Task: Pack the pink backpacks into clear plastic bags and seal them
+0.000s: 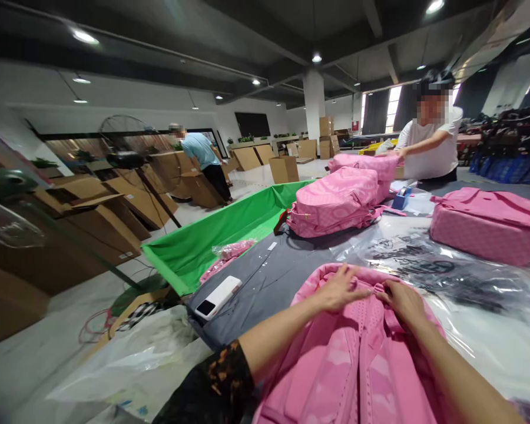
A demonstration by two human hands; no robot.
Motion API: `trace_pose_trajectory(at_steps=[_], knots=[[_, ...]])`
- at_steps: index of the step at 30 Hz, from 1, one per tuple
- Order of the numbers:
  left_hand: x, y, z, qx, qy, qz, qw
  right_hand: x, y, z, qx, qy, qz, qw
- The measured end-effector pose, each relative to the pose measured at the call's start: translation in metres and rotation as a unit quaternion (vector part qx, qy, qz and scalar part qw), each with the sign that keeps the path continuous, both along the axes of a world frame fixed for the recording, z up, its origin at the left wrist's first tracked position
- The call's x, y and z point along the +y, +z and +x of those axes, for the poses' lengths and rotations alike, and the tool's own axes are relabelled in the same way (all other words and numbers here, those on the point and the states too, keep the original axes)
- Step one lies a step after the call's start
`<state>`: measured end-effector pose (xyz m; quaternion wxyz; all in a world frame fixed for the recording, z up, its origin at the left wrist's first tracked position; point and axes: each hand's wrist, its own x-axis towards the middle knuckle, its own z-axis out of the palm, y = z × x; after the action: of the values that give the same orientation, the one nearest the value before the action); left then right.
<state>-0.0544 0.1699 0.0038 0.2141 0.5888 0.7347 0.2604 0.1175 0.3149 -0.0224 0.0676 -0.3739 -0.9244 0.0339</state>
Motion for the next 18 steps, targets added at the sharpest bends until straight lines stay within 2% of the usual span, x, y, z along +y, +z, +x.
trace_pose_trajectory(at_steps=[4, 7, 10, 12, 14, 18], knots=[[-0.020, -0.021, 0.038, 0.024, -0.015, -0.008, 1.000, -0.016, -0.009, -0.004, 0.028, 0.001, 0.039, 0.999], [-0.023, -0.037, 0.043, 0.039, 0.006, 0.008, 0.999, -0.015, 0.005, 0.004, 0.040, 0.041, 0.070, 0.996], [-0.019, -0.041, 0.039, 0.049, 0.047, 0.026, 0.997, 0.007, 0.029, 0.016, 0.038, 0.064, 0.083, 0.994], [-0.016, -0.040, 0.036, 0.052, 0.069, 0.032, 0.996, 0.028, 0.039, 0.018, 0.015, 0.068, 0.064, 0.996], [-0.014, -0.041, 0.035, 0.051, 0.077, 0.036, 0.995, 0.047, 0.039, 0.010, -0.014, 0.079, 0.032, 0.996], [-0.009, -0.048, 0.034, 0.059, 0.080, 0.087, 0.991, 0.069, 0.024, -0.018, -0.061, 0.080, 0.002, 0.995]])
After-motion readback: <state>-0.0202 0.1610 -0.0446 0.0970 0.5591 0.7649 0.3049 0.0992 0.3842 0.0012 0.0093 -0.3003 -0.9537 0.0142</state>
